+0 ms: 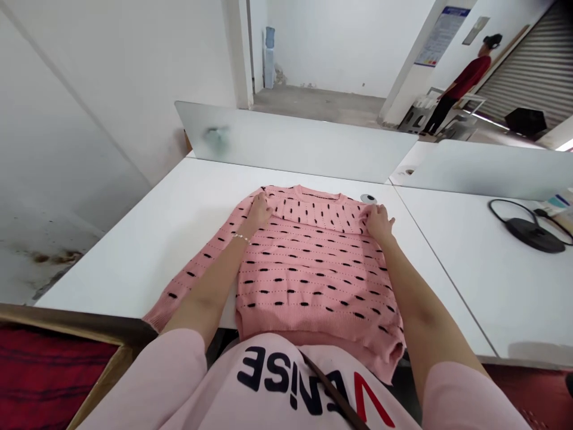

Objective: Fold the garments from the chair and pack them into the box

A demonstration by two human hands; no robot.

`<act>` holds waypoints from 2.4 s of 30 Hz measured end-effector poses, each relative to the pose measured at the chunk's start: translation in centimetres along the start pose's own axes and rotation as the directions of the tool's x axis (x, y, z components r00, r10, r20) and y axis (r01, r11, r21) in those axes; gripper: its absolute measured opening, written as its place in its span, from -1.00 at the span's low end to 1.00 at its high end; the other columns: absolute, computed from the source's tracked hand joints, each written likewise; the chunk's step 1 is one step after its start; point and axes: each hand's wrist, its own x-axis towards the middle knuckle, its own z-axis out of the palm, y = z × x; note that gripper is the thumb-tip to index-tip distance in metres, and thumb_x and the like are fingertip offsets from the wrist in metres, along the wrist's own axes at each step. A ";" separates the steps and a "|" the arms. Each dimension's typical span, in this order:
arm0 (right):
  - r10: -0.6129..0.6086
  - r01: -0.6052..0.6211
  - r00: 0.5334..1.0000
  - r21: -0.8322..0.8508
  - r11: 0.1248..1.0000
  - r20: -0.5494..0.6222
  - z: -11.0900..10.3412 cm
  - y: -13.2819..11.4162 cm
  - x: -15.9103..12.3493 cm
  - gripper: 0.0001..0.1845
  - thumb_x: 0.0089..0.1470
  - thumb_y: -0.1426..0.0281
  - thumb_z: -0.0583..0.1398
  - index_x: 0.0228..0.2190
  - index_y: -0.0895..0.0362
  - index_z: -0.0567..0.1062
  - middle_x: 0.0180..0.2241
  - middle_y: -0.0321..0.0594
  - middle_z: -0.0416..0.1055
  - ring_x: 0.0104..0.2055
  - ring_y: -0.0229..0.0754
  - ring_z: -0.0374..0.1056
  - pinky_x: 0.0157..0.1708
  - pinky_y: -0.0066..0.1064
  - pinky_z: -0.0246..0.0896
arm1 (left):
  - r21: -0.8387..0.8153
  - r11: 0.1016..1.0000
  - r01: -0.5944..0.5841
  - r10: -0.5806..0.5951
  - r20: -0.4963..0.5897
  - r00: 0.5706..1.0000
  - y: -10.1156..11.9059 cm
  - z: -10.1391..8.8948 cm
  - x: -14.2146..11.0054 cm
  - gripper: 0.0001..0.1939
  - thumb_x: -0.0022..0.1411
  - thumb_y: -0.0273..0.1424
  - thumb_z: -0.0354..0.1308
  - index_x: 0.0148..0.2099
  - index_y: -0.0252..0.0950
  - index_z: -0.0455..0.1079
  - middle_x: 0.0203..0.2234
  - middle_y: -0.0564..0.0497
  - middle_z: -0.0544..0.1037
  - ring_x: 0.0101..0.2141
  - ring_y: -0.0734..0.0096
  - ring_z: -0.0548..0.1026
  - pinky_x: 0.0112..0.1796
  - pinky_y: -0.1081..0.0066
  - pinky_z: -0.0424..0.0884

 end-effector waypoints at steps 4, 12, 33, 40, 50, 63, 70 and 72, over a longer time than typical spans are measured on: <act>-0.315 0.316 0.947 0.000 0.949 -0.053 1.3 -3.2 -3.1 -0.42 0.35 0.22 -0.17 0.30 0.11 0.14 0.35 0.11 -0.02 0.35 0.15 -0.02 0.26 0.26 -0.13 | 0.013 0.998 -0.061 0.060 0.015 0.998 -2.4 -4.8 -3.7 -0.73 0.33 -0.44 -0.05 0.04 -0.29 0.33 -0.09 -0.17 0.46 -0.10 0.18 0.46 -0.04 0.19 0.43; -0.341 0.342 0.939 0.015 0.940 -0.037 3.9 -4.9 -5.1 -0.40 0.37 0.22 -0.25 0.27 0.12 0.24 0.32 0.05 0.11 0.34 0.04 0.05 0.29 0.22 -0.19 | 0.281 0.930 0.236 -0.236 -0.037 0.971 -8.5 -10.8 -15.0 -0.67 0.36 -0.28 -0.12 0.06 -0.26 0.31 -0.03 -0.22 0.43 -0.03 0.02 0.43 -0.11 0.15 0.42; -0.620 0.101 0.757 0.899 0.425 0.208 -6.8 -12.0 -14.6 -0.44 0.29 -0.03 0.05 0.19 -0.06 0.35 0.15 -0.08 0.34 0.14 0.03 0.35 0.06 -0.04 0.40 | -0.780 0.625 0.026 0.324 0.290 0.901 9.2 -4.8 -11.1 -0.53 0.36 -0.22 0.10 0.25 -0.15 0.13 -0.15 -0.12 0.54 -0.16 0.29 0.57 -0.15 0.26 0.54; -0.495 0.369 0.865 0.562 0.740 0.083 -2.0 -7.6 -17.4 -0.39 0.26 -0.03 0.07 0.21 0.01 0.27 0.16 0.07 0.21 0.05 0.10 0.38 -0.07 -0.04 0.44 | -0.267 0.936 -0.228 0.269 0.130 0.954 4.6 -2.8 -3.9 -0.62 0.35 -0.59 -0.15 0.12 -0.35 0.33 0.10 -0.21 0.45 0.14 0.19 0.41 0.17 0.13 0.34; -0.520 0.441 0.849 0.413 0.796 0.096 -2.7 -5.4 -17.2 -0.73 0.21 0.25 0.06 -0.14 0.10 0.43 -0.26 -0.08 0.43 -0.42 -0.12 0.34 -0.46 -0.30 0.27 | 0.336 0.864 -0.376 0.282 0.295 0.913 -1.6 -3.7 4.2 -0.68 0.23 -0.62 0.01 0.01 -0.35 0.39 0.06 -0.24 0.42 0.19 -0.03 0.28 0.29 -0.25 -0.22; -0.151 -0.019 0.981 0.831 0.556 0.124 -10.8 3.3 -4.0 -0.51 0.01 0.00 0.31 -0.21 0.14 0.52 -0.26 -0.12 0.50 -0.25 -0.12 0.43 -0.21 -0.27 0.40 | -0.073 0.979 -0.189 0.198 0.167 0.966 0.8 -6.3 11.0 -0.84 0.40 -0.43 0.01 -0.22 -0.36 0.38 -0.29 0.04 0.51 -0.25 0.49 0.40 -0.06 0.46 0.36; 0.055 -0.091 0.988 0.259 0.962 0.142 -4.9 3.4 1.4 -0.63 0.14 0.29 0.19 -0.11 0.30 0.48 -0.23 0.06 0.46 -0.20 -0.02 0.41 -0.11 -0.13 0.36 | 0.247 0.945 -0.216 0.173 0.184 0.968 2.0 1.5 7.6 -0.58 0.37 -0.34 0.01 0.21 -0.41 0.24 0.26 -0.39 0.21 0.27 -0.24 0.15 0.23 -0.28 -0.02; 0.044 -0.064 0.991 0.169 0.984 0.124 -3.6 2.7 2.1 -0.57 0.15 0.33 0.18 0.01 0.30 0.43 -0.05 0.16 0.38 -0.09 0.04 0.39 -0.03 -0.12 0.31 | 0.306 0.921 -0.243 0.162 0.268 0.950 1.7 2.8 6.6 -0.51 0.40 -0.27 -0.07 0.28 -0.41 0.16 0.32 -0.40 0.11 0.33 -0.30 0.00 0.23 -0.32 -0.08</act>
